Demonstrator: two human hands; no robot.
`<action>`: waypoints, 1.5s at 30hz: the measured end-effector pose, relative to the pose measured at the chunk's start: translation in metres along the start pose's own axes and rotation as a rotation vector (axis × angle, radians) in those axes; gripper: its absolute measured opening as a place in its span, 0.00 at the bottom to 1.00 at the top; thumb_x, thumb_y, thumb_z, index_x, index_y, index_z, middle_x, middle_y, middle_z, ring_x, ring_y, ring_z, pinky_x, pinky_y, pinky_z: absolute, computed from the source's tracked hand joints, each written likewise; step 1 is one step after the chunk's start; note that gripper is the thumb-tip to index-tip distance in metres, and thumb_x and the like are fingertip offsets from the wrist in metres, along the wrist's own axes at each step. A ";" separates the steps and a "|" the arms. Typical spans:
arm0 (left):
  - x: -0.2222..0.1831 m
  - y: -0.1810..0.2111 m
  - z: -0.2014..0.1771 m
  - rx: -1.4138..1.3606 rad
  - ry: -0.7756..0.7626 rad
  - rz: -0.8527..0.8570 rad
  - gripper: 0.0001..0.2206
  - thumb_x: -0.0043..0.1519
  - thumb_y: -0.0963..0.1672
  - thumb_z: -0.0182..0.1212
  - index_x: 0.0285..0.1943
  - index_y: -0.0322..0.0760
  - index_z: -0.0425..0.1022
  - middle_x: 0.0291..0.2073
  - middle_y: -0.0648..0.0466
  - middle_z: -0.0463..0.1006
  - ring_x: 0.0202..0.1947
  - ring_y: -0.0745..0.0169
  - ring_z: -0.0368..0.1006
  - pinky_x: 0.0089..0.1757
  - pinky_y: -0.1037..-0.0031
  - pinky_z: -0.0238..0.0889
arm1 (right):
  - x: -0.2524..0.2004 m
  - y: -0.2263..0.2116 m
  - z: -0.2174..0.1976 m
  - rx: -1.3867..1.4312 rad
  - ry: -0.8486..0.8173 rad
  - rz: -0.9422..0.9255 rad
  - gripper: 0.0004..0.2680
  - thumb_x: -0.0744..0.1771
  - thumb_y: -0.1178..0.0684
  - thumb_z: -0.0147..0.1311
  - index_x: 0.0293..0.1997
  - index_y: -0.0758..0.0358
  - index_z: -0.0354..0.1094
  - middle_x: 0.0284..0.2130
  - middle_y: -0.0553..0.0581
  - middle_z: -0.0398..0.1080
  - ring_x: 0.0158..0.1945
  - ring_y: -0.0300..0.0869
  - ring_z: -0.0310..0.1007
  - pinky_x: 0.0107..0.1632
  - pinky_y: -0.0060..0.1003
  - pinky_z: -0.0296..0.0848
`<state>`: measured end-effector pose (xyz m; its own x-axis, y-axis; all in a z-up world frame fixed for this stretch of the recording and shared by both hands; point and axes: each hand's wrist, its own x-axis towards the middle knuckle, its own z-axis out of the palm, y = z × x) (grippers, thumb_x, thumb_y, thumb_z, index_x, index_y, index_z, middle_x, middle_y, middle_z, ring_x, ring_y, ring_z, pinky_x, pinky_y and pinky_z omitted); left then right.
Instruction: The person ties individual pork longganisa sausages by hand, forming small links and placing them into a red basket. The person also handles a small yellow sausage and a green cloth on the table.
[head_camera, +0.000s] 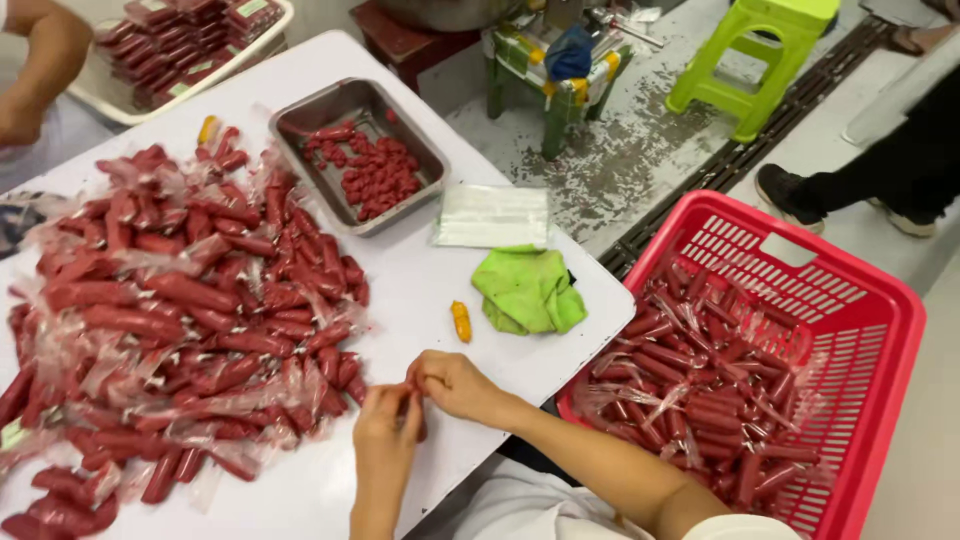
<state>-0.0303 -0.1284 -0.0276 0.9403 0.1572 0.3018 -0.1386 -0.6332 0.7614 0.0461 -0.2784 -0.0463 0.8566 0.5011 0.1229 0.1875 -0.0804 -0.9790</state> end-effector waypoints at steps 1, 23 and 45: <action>0.000 0.006 -0.003 0.026 0.017 0.087 0.05 0.62 0.41 0.61 0.44 0.33 0.78 0.36 0.52 0.75 0.33 0.59 0.74 0.40 0.69 0.68 | -0.001 -0.007 0.001 0.001 -0.011 -0.133 0.09 0.61 0.69 0.38 0.31 0.65 0.67 0.36 0.56 0.74 0.34 0.39 0.71 0.40 0.31 0.73; -0.043 -0.044 -0.049 0.040 0.339 -0.121 0.02 0.67 0.40 0.55 0.41 0.36 0.72 0.34 0.51 0.77 0.33 0.53 0.73 0.39 0.65 0.67 | 0.039 -0.032 0.057 -0.122 -0.576 -0.226 0.09 0.71 0.61 0.44 0.56 0.64 0.67 0.38 0.56 0.65 0.32 0.41 0.75 0.38 0.33 0.81; -0.013 0.017 0.026 0.231 0.184 0.079 0.04 0.68 0.41 0.55 0.42 0.42 0.75 0.36 0.58 0.74 0.41 0.58 0.74 0.42 0.69 0.69 | 0.008 -0.024 0.007 0.469 0.280 0.206 0.04 0.72 0.60 0.45 0.42 0.67 0.63 0.27 0.56 0.66 0.23 0.35 0.57 0.21 0.26 0.61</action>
<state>-0.0368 -0.1613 -0.0338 0.8545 0.2216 0.4698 -0.1149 -0.8015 0.5869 0.0452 -0.2661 -0.0227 0.9591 0.2640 -0.1021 -0.1751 0.2702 -0.9468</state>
